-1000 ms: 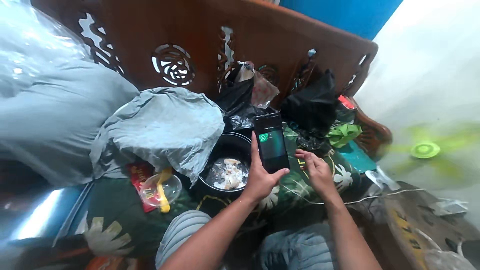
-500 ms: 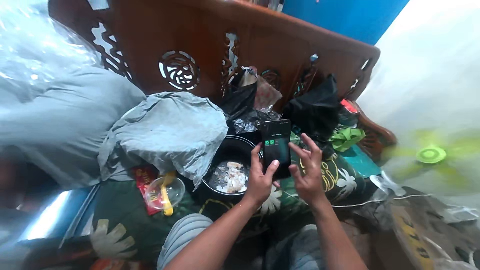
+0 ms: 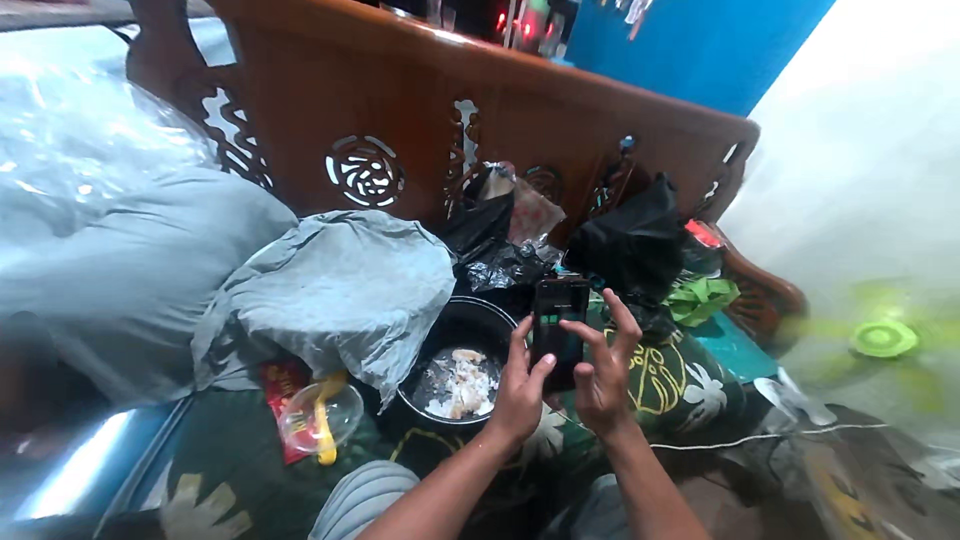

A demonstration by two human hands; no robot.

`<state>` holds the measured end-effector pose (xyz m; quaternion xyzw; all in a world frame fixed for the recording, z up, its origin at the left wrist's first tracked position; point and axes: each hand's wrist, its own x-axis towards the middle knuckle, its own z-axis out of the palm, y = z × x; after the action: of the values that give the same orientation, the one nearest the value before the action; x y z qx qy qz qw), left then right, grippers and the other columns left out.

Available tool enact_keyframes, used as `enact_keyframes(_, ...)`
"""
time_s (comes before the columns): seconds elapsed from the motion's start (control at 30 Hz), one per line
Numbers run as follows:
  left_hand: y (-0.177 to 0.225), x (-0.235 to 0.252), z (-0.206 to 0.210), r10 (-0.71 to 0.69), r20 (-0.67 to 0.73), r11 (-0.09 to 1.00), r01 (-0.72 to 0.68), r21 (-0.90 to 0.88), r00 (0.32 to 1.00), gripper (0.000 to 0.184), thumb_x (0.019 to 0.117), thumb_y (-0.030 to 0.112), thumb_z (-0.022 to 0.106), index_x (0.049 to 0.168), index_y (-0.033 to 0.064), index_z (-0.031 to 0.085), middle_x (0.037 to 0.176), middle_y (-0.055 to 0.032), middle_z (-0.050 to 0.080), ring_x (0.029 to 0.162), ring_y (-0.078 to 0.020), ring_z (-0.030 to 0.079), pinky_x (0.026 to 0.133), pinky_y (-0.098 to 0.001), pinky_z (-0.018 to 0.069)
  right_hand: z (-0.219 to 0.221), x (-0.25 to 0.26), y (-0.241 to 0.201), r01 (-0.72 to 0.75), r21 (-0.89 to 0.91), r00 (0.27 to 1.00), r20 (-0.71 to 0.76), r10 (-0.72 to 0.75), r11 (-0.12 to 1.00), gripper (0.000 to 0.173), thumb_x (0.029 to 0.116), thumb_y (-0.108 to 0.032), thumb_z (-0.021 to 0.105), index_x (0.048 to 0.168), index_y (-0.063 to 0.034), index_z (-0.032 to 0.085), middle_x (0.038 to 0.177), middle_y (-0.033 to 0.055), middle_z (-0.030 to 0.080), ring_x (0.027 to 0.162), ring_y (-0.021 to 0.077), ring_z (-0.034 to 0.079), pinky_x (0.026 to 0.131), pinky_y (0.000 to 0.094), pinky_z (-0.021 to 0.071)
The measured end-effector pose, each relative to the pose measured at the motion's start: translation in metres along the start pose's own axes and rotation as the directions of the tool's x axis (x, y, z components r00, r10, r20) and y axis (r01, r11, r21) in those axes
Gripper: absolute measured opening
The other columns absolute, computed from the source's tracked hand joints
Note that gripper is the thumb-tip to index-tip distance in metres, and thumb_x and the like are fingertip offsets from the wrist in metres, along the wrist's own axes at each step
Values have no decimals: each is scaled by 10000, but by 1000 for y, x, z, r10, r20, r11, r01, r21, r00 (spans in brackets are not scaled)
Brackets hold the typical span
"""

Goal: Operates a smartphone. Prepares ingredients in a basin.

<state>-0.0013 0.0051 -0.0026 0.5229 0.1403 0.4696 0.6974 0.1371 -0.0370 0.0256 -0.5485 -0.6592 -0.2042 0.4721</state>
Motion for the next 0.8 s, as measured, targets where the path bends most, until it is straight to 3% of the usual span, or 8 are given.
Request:
enact_keyframes(0.17,2,2,-2,-39,-16,999,39,10,999,597,1061,132,431,1603,124,181,1227,-156,671,823,-255,731,523,-358,610,11,-3,8,-27,31,999,-45,29,999,580,1056,-621,283,1218,-240,691,1525,184,433,1490,355,327,1201,553,319)
enact_keyframes(0.33,2,5,-4,-43,-40,999,43,0,998,584,1062,115,405,1604,138,187,1273,-157,654,853,-265,739,518,-362,617,17,-2,9,-51,26,998,-39,52,998,548,1060,-593,331,1260,-209,667,1518,193,442,1455,352,379,1172,525,369)
enact_keyframes(0.43,-1,6,-5,-34,-49,999,34,-5,998,578,1065,113,409,1600,135,190,1249,-160,659,807,-262,735,504,-355,611,18,-3,13,-70,26,997,-38,71,997,558,1056,-606,338,1272,-206,663,1529,189,433,1443,349,394,1159,523,385)
enact_keyframes(0.63,-1,6,-4,-43,-66,999,43,-2,997,578,1066,102,408,1603,139,197,1239,-160,669,841,-260,741,501,-346,609,14,-2,20,-88,20,996,-20,88,996,581,1051,-605,371,1329,-181,655,1556,213,409,1442,364,401,1157,536,399)
enact_keyframes(0.8,-2,5,-4,-40,-54,999,40,-5,998,575,1067,110,409,1602,138,202,1231,-163,671,852,-262,742,505,-344,609,12,-3,23,-90,33,996,3,90,995,542,1040,-593,424,1352,-214,652,1571,205,396,1455,378,385,1156,559,400)
